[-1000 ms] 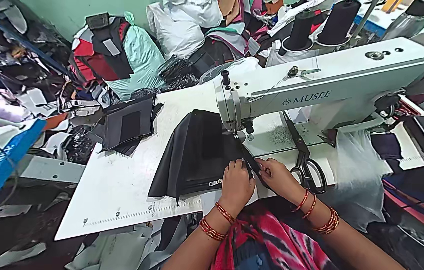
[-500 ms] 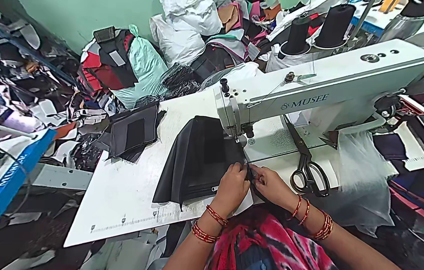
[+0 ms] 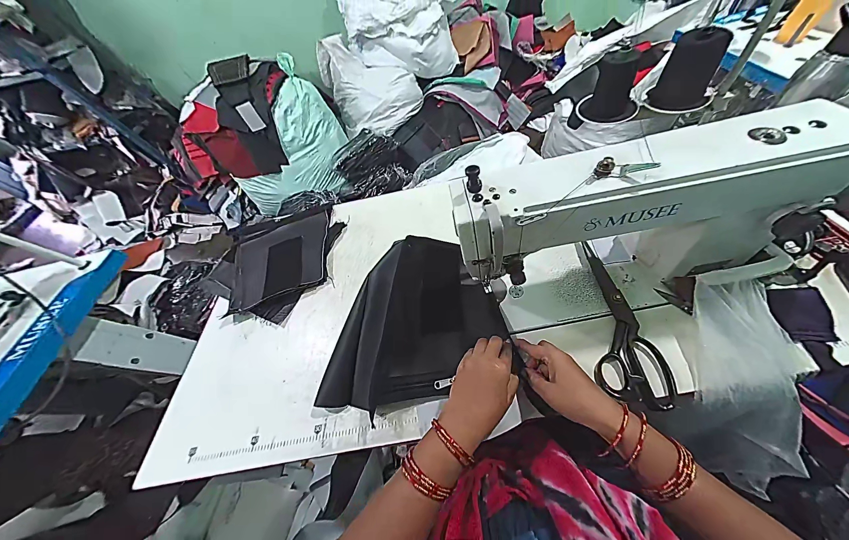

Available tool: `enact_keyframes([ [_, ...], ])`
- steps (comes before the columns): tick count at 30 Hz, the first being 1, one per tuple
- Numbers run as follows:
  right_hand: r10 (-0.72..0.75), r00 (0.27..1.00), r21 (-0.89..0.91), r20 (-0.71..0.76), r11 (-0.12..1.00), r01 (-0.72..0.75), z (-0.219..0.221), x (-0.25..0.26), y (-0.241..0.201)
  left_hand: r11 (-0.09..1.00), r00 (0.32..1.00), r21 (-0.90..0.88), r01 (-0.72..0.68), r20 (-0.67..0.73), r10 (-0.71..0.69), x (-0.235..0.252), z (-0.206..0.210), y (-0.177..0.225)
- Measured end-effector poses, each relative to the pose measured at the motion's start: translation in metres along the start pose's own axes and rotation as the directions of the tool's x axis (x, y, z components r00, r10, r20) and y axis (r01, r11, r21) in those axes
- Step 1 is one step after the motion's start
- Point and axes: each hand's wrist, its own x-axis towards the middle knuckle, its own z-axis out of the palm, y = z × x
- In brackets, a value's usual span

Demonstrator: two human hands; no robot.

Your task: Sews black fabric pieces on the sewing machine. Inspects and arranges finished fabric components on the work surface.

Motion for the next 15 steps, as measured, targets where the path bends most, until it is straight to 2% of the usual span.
enact_keyframes([
  [3, 0.001, 1.0, -0.055, 0.01, 0.998, -0.001, 0.001, 0.0, -0.002, 0.999, 1.0, -0.033, 0.001, -0.012, -0.002, -0.002, 0.003, -0.001],
  [7, 0.005, 1.0, -0.046, 0.01, 0.999, -0.005, 0.0, 0.0, -0.001, 0.996, 0.985, -0.066, -0.054, -0.168, 0.043, -0.003, 0.014, -0.009],
  [9, 0.001, 1.0, -0.068, 0.017, 0.998, 0.0, 0.001, 0.001, -0.001, 0.995, 0.981, -0.073, -0.073, -0.185, 0.058, -0.006, 0.017, -0.01],
  [15, 0.007, 0.997, -0.297, 0.071, 0.955, 0.014, 0.004, -0.004, -0.019, 0.986, 0.962, -0.071, -0.15, -0.239, 0.129, -0.02, 0.025, -0.017],
])
